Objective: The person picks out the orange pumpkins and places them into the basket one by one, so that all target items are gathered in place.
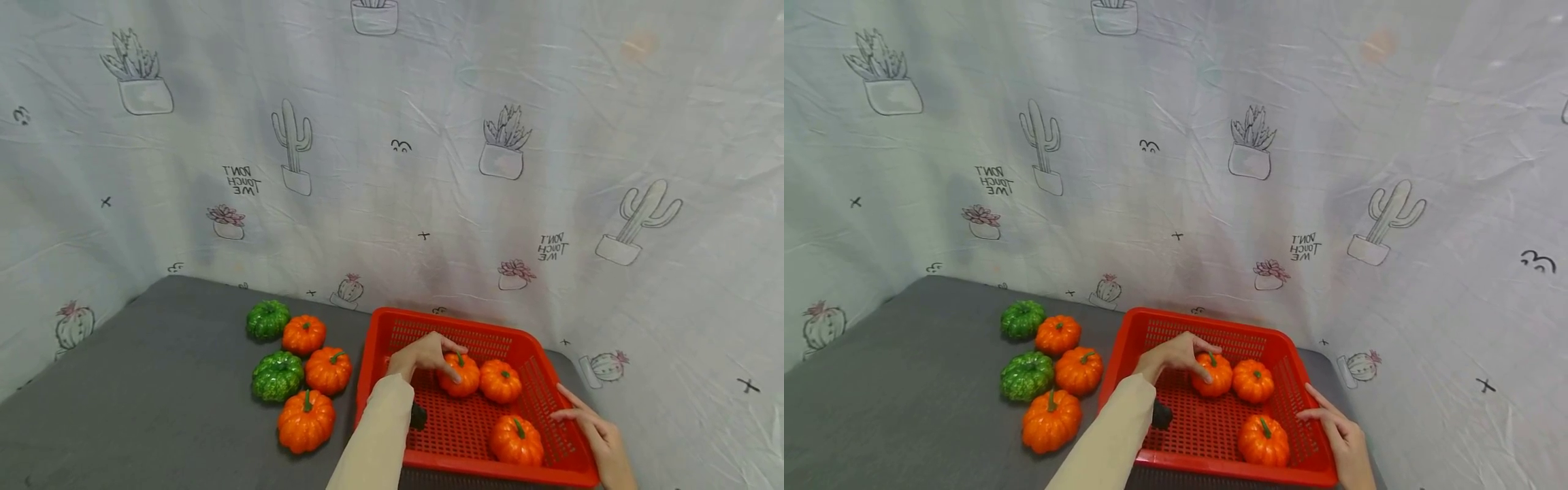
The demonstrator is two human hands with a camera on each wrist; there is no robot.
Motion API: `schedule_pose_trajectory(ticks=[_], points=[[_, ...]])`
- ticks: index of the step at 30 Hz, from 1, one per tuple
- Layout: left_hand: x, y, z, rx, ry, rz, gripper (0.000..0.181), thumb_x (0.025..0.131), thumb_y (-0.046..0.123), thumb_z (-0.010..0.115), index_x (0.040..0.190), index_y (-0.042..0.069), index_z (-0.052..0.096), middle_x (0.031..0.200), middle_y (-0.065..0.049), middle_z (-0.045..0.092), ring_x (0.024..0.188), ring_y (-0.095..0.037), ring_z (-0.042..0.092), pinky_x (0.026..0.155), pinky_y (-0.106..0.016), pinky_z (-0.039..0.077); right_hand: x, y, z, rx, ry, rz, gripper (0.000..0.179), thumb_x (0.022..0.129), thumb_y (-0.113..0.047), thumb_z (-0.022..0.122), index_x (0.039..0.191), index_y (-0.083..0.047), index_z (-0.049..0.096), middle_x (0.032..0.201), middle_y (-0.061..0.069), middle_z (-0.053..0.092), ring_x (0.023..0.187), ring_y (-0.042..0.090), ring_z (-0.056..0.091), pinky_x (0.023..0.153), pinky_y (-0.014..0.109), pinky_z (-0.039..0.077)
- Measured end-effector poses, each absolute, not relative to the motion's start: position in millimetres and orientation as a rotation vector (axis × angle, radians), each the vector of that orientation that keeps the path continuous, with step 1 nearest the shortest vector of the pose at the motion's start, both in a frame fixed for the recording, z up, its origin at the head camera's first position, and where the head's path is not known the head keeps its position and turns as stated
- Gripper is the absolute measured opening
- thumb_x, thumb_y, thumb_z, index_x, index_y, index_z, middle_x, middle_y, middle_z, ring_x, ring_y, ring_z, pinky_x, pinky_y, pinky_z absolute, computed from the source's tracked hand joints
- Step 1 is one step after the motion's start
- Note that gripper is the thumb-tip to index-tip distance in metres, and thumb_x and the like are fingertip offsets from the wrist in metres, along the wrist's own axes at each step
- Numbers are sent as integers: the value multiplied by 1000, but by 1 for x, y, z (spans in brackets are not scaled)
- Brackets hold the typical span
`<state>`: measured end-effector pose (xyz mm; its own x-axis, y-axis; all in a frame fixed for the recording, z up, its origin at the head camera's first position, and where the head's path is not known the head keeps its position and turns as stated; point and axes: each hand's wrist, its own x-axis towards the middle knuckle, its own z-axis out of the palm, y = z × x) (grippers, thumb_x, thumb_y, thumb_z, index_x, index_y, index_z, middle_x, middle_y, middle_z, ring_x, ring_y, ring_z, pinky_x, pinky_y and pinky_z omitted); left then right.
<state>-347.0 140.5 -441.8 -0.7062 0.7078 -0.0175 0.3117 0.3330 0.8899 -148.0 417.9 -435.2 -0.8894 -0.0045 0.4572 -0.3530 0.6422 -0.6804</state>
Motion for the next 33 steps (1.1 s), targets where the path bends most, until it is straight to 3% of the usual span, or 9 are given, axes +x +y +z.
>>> schedule_pose_trajectory(ticks=[10, 14, 21, 26, 33], points=[[-347, 143, -437, 908, 2148, 1274, 54, 76, 7, 81, 127, 14, 65, 129, 7, 61, 134, -21, 40, 107, -38, 35, -148, 417, -435, 294, -2437, 1129, 38, 104, -3, 34, 99, 2, 71, 137, -14, 51, 122, -12, 42, 88, 3, 35], [-347, 141, -435, 916, 2118, 1247, 53, 78, 4, 77, 129, 12, 63, 132, 6, 59, 135, -21, 39, 105, -37, 37, -147, 416, -435, 292, -2434, 1147, 38, 104, -3, 34, 100, 3, 71, 138, -14, 51, 121, -12, 42, 88, 4, 36], [-352, 139, -434, 962, 2102, 1350, 47, 76, -2, 77, 122, 6, 67, 130, 3, 60, 130, -18, 45, 103, -29, 40, -147, 416, -432, 308, -2416, 1161, 39, 104, -2, 32, 100, 6, 70, 139, -12, 50, 122, -11, 42, 89, 4, 36], [-354, 139, -433, 932, 2117, 1388, 42, 74, -4, 79, 114, 9, 72, 121, 3, 66, 123, -15, 52, 98, -27, 43, -146, 415, -431, 314, -2414, 1173, 39, 104, -1, 32, 100, 7, 70, 140, -12, 50, 122, -11, 43, 87, 5, 38], [-354, 137, -434, 929, 2158, 1356, 45, 74, -2, 80, 116, 10, 72, 119, 3, 66, 121, -16, 53, 98, -28, 44, -146, 414, -432, 323, -2408, 1169, 38, 104, 0, 33, 99, 7, 70, 139, -10, 51, 123, -10, 43, 90, 5, 36]])
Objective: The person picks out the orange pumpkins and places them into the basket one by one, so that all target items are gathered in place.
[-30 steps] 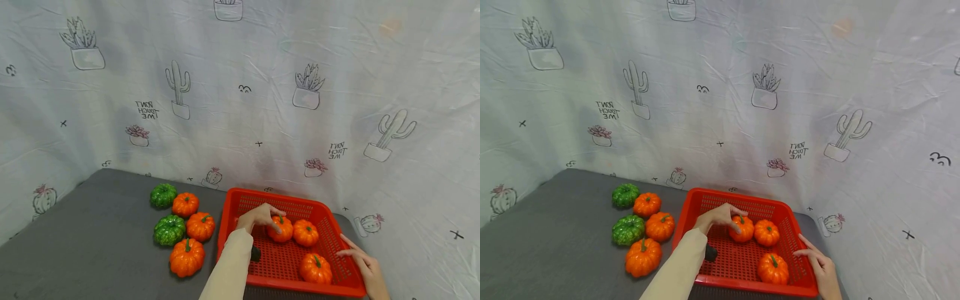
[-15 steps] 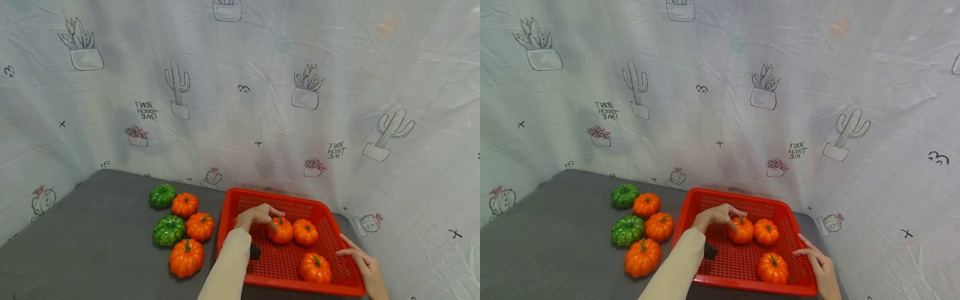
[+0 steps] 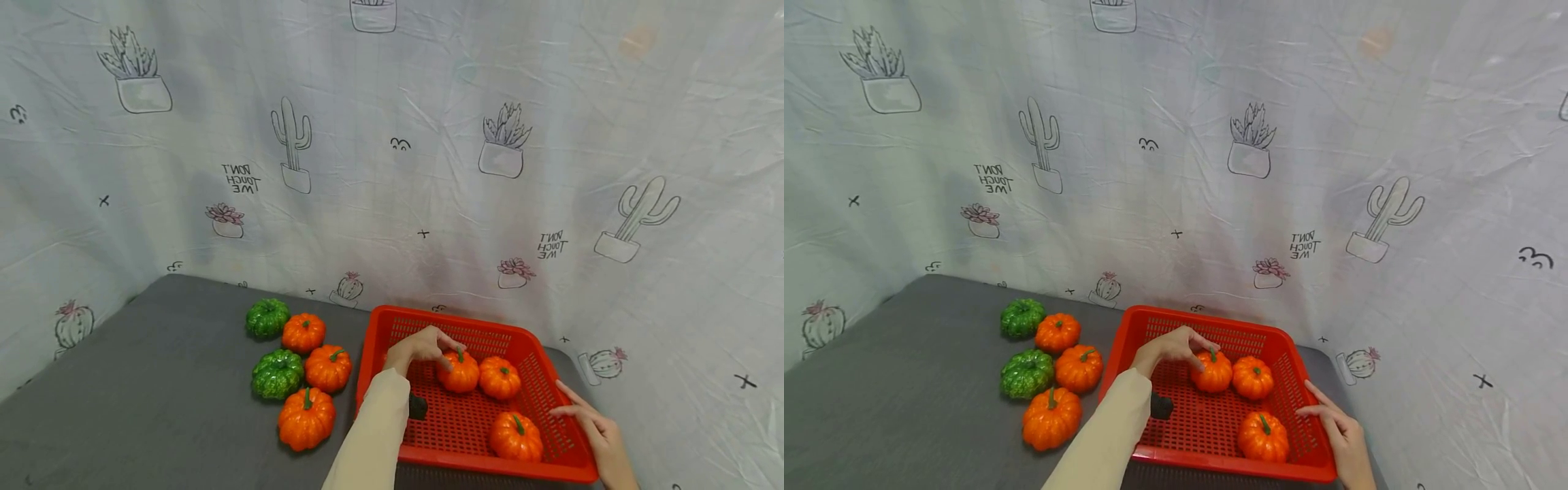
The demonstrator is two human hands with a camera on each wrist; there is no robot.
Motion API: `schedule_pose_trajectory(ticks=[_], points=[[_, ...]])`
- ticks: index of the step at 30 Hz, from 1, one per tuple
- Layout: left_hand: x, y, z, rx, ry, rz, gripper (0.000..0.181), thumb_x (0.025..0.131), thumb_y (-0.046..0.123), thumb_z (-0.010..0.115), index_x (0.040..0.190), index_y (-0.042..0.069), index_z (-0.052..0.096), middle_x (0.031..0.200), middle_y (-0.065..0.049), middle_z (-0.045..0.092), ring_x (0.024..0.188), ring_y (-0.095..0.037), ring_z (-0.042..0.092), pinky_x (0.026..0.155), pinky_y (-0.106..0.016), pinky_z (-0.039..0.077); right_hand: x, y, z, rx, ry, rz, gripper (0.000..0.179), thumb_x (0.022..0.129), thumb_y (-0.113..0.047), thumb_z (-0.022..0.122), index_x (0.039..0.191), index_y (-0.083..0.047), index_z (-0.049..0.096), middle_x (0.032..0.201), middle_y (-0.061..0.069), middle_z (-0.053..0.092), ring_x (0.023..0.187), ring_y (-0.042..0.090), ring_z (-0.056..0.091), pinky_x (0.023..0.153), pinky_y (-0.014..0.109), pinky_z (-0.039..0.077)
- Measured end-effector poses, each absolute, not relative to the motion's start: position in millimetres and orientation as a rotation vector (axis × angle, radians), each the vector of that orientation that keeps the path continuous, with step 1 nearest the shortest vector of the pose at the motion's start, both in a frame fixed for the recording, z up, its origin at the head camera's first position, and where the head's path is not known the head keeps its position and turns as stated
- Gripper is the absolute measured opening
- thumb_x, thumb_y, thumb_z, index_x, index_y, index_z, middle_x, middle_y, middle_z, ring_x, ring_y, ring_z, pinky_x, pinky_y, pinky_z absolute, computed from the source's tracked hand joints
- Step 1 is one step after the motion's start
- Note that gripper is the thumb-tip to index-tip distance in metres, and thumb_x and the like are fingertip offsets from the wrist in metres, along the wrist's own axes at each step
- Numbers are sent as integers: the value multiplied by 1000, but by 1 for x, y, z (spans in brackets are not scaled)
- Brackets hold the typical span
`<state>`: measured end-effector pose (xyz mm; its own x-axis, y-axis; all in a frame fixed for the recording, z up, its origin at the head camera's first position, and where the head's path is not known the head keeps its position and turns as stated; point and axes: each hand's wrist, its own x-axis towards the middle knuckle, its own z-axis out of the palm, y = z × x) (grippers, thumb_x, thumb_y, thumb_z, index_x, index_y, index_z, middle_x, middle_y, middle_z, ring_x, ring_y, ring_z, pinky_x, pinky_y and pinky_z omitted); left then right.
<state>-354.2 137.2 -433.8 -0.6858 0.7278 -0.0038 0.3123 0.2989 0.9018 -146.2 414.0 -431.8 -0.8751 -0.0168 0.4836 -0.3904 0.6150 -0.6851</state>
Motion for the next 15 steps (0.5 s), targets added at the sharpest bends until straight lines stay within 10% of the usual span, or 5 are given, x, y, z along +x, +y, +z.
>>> schedule_pose_trajectory(ticks=[15], points=[[-349, 136, -426, 908, 2133, 1337, 40, 79, -6, 74, 117, 5, 70, 126, 1, 63, 125, -20, 51, 99, -32, 44, -146, 415, -434, 307, -2407, 1171, 38, 104, -2, 33, 100, 6, 70, 138, -12, 51, 121, -11, 44, 88, 5, 38]])
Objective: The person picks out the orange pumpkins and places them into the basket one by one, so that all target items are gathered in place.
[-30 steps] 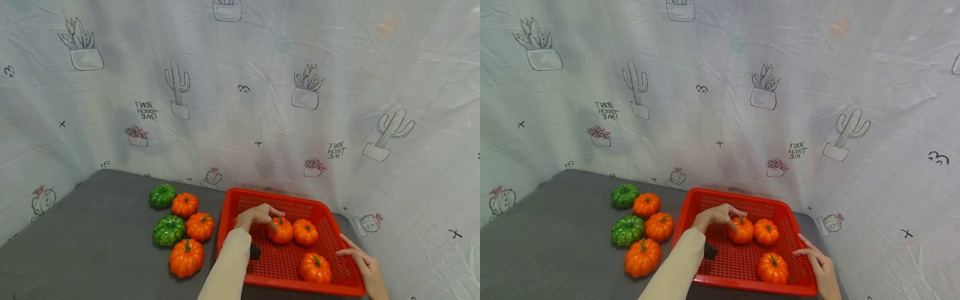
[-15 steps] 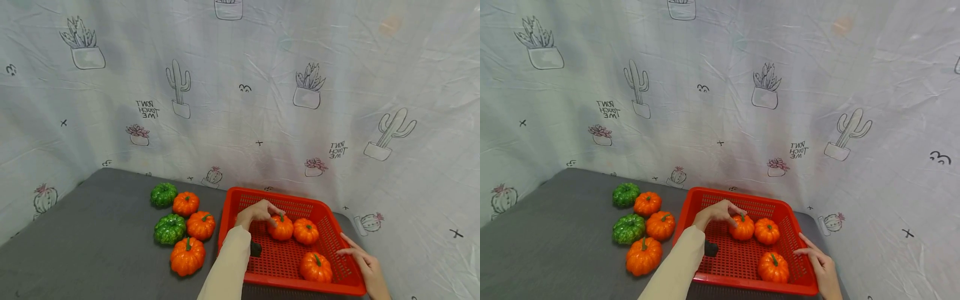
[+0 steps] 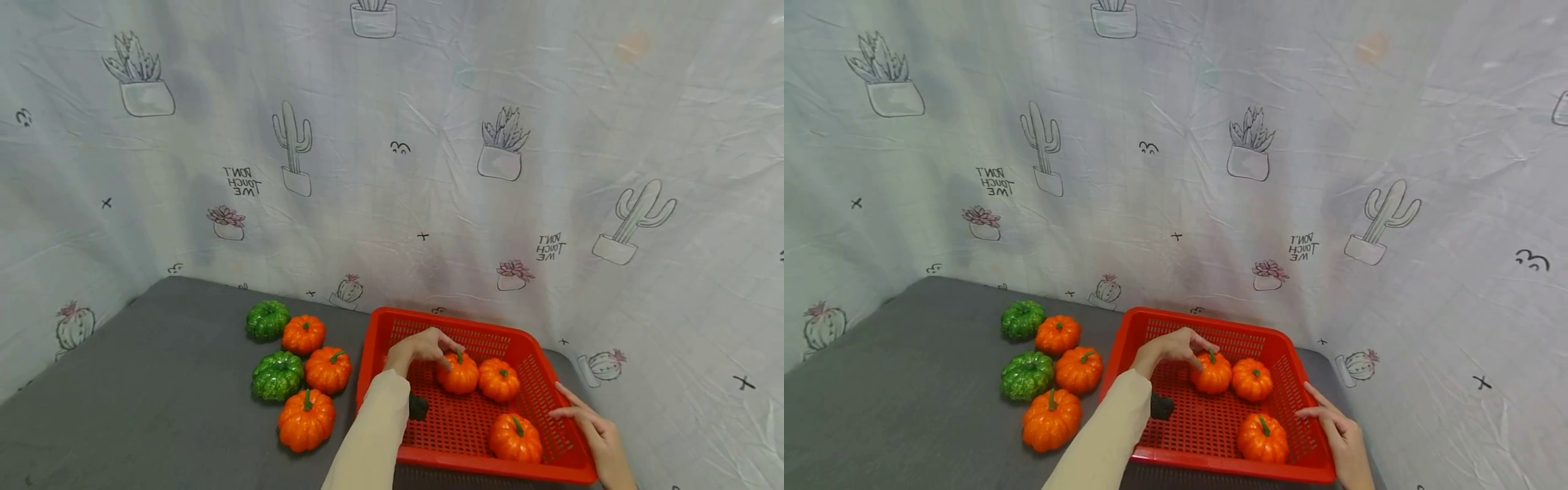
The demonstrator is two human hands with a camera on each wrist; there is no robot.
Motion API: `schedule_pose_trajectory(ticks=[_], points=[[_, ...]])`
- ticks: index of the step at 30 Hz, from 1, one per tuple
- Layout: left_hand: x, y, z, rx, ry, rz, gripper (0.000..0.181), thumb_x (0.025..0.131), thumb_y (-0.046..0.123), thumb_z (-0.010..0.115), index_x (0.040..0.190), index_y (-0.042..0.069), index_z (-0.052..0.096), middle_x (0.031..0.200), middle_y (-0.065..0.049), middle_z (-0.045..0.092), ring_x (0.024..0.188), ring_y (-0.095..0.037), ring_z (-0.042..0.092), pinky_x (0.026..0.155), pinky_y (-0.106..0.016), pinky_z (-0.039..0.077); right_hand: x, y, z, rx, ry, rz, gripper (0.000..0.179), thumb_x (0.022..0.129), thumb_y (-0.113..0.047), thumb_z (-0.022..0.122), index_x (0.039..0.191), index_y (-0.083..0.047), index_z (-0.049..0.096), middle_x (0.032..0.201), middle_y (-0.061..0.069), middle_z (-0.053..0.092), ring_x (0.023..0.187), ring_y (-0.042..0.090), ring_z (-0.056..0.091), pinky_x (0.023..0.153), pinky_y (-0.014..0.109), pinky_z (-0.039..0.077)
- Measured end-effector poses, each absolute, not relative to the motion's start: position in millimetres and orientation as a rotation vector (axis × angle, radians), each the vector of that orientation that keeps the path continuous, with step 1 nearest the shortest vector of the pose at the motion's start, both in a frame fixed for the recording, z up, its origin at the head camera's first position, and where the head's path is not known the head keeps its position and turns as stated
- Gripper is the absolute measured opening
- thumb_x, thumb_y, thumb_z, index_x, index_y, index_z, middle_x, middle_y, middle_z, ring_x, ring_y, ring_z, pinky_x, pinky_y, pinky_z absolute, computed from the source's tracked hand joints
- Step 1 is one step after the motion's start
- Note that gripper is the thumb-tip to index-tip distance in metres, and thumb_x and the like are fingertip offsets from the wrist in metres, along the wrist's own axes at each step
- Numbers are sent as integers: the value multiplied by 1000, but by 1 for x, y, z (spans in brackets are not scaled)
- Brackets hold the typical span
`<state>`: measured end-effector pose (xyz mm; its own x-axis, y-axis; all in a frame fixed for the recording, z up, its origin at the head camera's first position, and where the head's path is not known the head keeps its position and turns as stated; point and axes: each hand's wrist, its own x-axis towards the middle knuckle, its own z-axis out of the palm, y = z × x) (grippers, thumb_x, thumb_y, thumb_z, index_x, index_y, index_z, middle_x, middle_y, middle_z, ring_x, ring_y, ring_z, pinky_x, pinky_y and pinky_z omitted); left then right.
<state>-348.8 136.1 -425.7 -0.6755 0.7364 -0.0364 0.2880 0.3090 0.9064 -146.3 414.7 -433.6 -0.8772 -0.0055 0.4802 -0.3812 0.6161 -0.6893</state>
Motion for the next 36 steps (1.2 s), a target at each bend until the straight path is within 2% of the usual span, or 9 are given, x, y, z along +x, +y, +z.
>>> schedule_pose_trajectory(ticks=[8, 15, 19, 22, 24, 31, 33, 35, 36], points=[[-345, 130, -409, 866, 2162, 1293, 42, 81, -7, 71, 121, 3, 66, 123, -6, 64, 122, -22, 53, 95, -32, 47, -148, 416, -437, 342, -2396, 1172, 38, 103, 0, 33, 99, 8, 70, 137, -15, 51, 122, -10, 43, 89, 5, 36], [-341, 115, -379, 767, 2251, 1128, 33, 85, -1, 69, 117, 8, 70, 117, -5, 66, 109, -18, 58, 92, -31, 48, -148, 417, -437, 380, -2393, 1157, 37, 103, 2, 33, 99, 9, 69, 137, -14, 52, 122, -10, 44, 90, 5, 36], [-339, 105, -360, 808, 2027, 1282, 37, 90, -5, 61, 127, 0, 62, 127, -17, 60, 115, -27, 57, 99, -41, 45, -146, 417, -434, 373, -2413, 1154, 37, 103, 0, 33, 100, 10, 68, 137, -15, 52, 121, -11, 44, 88, 5, 37], [-338, 95, -348, 865, 1907, 1333, 39, 92, -4, 58, 131, -2, 57, 134, -21, 53, 120, -33, 53, 101, -47, 41, -146, 415, -433, 388, -2412, 1126, 37, 103, 0, 32, 100, 11, 67, 137, -16, 52, 120, -11, 44, 88, 5, 36], [-337, 88, -341, 895, 1876, 1343, 39, 93, -2, 58, 132, -2, 56, 136, -21, 51, 123, -35, 51, 102, -48, 40, -146, 415, -435, 412, -2401, 1110, 37, 103, 2, 32, 100, 12, 67, 136, -18, 51, 120, -11, 44, 88, 5, 35], [-326, 68, -324, 871, 1789, 1496, 38, 95, 2, 58, 132, 3, 57, 134, -10, 56, 121, -24, 53, 101, -45, 42, -147, 418, -437, 404, -2410, 1084, 38, 103, 2, 32, 96, 9, 69, 133, -26, 50, 119, -15, 43, 85, 3, 33], [-322, 63, -320, 847, 1756, 1561, 38, 95, 2, 57, 133, 2, 56, 134, -10, 56, 123, -27, 52, 102, -47, 41, -147, 416, -438, 405, -2408, 1034, 39, 103, 2, 32, 95, 7, 70, 132, -28, 49, 115, -15, 45, 77, 5, 34], [-317, 57, -318, 826, 1730, 1623, 39, 95, 2, 57, 134, 1, 55, 133, -11, 56, 124, -29, 51, 100, -46, 42, -148, 415, -439, 418, -2395, 1005, 40, 102, 4, 32, 94, 4, 71, 132, -30, 49, 96, -13, 54, 63, 8, 35], [-315, 53, -316, 823, 1722, 1652, 39, 95, 2, 57, 134, 1, 55, 133, -11, 57, 124, -30, 51, 100, -46, 43, -148, 414, -439, 433, -2387, 997, 40, 102, 6, 32, 93, 4, 71, 132, -30, 48, 79, -12, 55, 56, 10, 33]])
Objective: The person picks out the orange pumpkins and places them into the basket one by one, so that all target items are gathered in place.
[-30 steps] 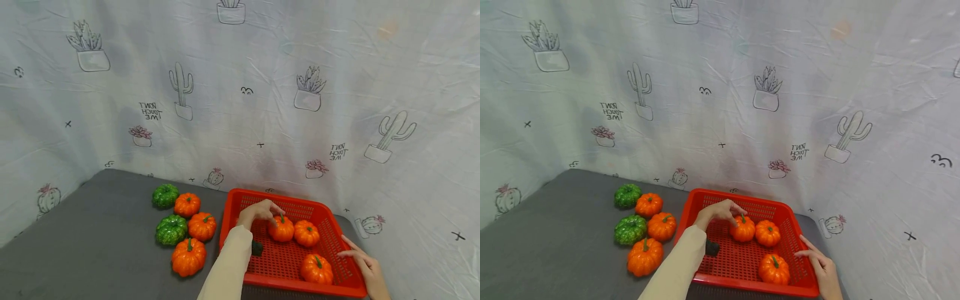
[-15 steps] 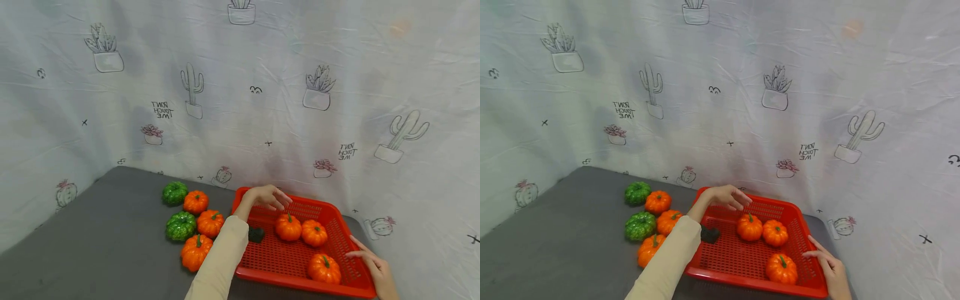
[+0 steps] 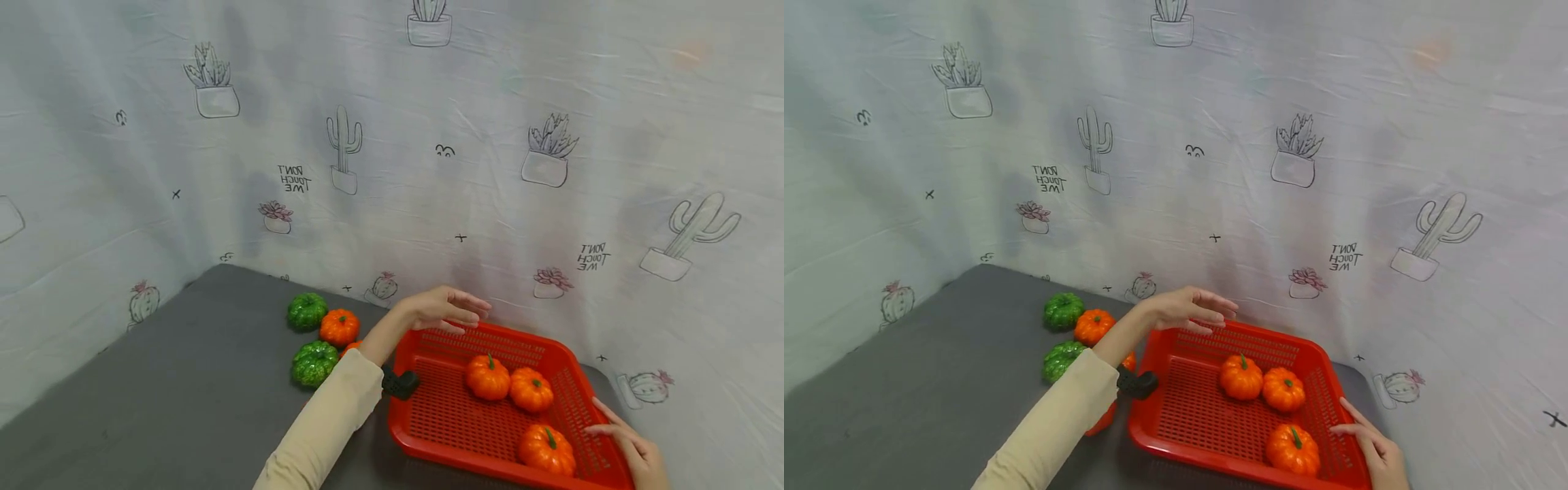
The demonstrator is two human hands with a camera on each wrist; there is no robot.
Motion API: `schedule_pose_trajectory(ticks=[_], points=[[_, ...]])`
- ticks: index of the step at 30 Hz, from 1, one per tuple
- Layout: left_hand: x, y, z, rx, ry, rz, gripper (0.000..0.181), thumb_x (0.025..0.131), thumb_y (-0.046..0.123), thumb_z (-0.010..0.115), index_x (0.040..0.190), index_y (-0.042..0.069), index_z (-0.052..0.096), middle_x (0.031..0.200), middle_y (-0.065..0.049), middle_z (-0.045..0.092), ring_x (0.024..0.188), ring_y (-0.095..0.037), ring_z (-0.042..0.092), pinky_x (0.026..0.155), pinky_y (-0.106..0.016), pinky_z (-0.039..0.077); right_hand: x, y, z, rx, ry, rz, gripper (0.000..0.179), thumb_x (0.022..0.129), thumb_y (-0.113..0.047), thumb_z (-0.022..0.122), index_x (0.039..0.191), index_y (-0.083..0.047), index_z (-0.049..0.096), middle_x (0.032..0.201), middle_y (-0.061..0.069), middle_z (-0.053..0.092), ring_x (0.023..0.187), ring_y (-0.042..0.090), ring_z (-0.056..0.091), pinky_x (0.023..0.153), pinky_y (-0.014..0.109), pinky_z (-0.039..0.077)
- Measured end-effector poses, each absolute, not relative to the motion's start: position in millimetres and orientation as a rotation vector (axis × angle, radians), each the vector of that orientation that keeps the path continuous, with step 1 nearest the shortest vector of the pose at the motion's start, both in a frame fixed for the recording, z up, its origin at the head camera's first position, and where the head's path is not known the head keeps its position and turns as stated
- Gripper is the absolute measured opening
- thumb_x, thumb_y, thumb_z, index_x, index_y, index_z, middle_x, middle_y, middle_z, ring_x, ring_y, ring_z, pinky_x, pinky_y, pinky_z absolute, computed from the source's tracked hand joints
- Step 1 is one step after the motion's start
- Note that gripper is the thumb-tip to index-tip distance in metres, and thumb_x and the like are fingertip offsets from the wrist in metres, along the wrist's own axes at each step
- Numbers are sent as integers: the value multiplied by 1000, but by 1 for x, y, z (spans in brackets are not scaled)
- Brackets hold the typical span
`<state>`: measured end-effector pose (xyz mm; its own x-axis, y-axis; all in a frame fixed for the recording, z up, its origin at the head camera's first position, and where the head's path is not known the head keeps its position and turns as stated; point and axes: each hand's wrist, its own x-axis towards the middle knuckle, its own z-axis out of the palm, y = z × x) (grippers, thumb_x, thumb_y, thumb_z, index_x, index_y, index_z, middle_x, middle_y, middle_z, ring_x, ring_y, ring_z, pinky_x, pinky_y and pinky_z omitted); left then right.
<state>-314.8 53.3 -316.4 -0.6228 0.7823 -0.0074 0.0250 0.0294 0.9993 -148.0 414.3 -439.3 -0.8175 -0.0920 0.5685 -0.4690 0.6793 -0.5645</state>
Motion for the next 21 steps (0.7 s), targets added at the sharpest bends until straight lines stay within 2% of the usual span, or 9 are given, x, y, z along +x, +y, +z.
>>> schedule_pose_trajectory(ticks=[2, 4, 6, 7, 9, 12, 15, 20, 21], points=[[-311, 49, -314, 834, 1716, 1700, 38, 96, 3, 57, 134, 0, 55, 131, -11, 58, 124, -31, 51, 99, -45, 44, -148, 415, -440, 446, -2378, 1005, 40, 101, 7, 32, 93, 2, 71, 132, -31, 48, 50, -4, 40, 42, 14, 26], [-306, 43, -312, 854, 1721, 1735, 37, 96, 4, 57, 133, 0, 56, 130, -11, 59, 122, -30, 53, 98, -43, 45, -148, 415, -440, 453, -2382, 1016, 41, 101, 7, 31, 94, 2, 70, 133, -32, 47, 42, 4, 24, 38, 18, 23], [-300, 36, -311, 889, 1729, 1760, 37, 96, 4, 56, 132, -1, 56, 129, -12, 60, 118, -28, 57, 96, -42, 47, -148, 416, -441, 469, -2386, 1014, 40, 101, 7, 30, 95, 2, 70, 133, -32, 46, 45, 3, 28, 40, 19, 24], [-297, 32, -311, 904, 1729, 1772, 36, 96, 4, 56, 132, -2, 56, 128, -12, 60, 114, -27, 59, 94, -41, 48, -148, 417, -441, 470, -2389, 1001, 40, 101, 6, 30, 95, 2, 70, 133, -32, 45, 51, -2, 35, 44, 17, 25], [-292, 25, -313, 936, 1722, 1792, 36, 96, 4, 56, 132, -3, 55, 129, -14, 60, 109, -24, 62, 92, -40, 50, -148, 418, -441, 488, -2385, 969, 40, 101, 8, 30, 95, 3, 70, 134, -31, 45, 73, -10, 50, 53, 15, 27], [-284, 14, -317, 976, 1722, 1818, 35, 97, 4, 56, 131, -3, 56, 131, -15, 58, 104, -21, 64, 91, -44, 50, -148, 420, -441, 500, -2375, 928, 40, 100, 9, 31, 94, 5, 70, 134, -30, 45, 105, -14, 50, 64, 13, 30], [-277, 1, -323, 999, 1732, 1839, 33, 97, 4, 56, 129, -1, 58, 131, -13, 58, 106, -22, 64, 92, -49, 48, -148, 420, -440, 484, -2385, 926, 40, 101, 7, 31, 94, 4, 70, 134, -31, 45, 112, -16, 46, 72, 9, 31], [-264, -19, -338, 1035, 1793, 1850, 31, 96, 4, 57, 126, -1, 60, 128, -12, 60, 108, -24, 63, 89, -44, 51, -148, 417, -439, 483, -2405, 958, 40, 102, 4, 30, 96, 6, 69, 134, -31, 44, 114, -17, 45, 81, 5, 32], [-261, -22, -341, 1036, 1795, 1859, 30, 96, 4, 57, 125, -1, 60, 127, -12, 60, 109, -24, 63, 89, -42, 51, -148, 417, -439, 487, -2402, 958, 40, 102, 4, 30, 96, 7, 69, 134, -31, 44, 113, -17, 45, 80, 5, 32]])
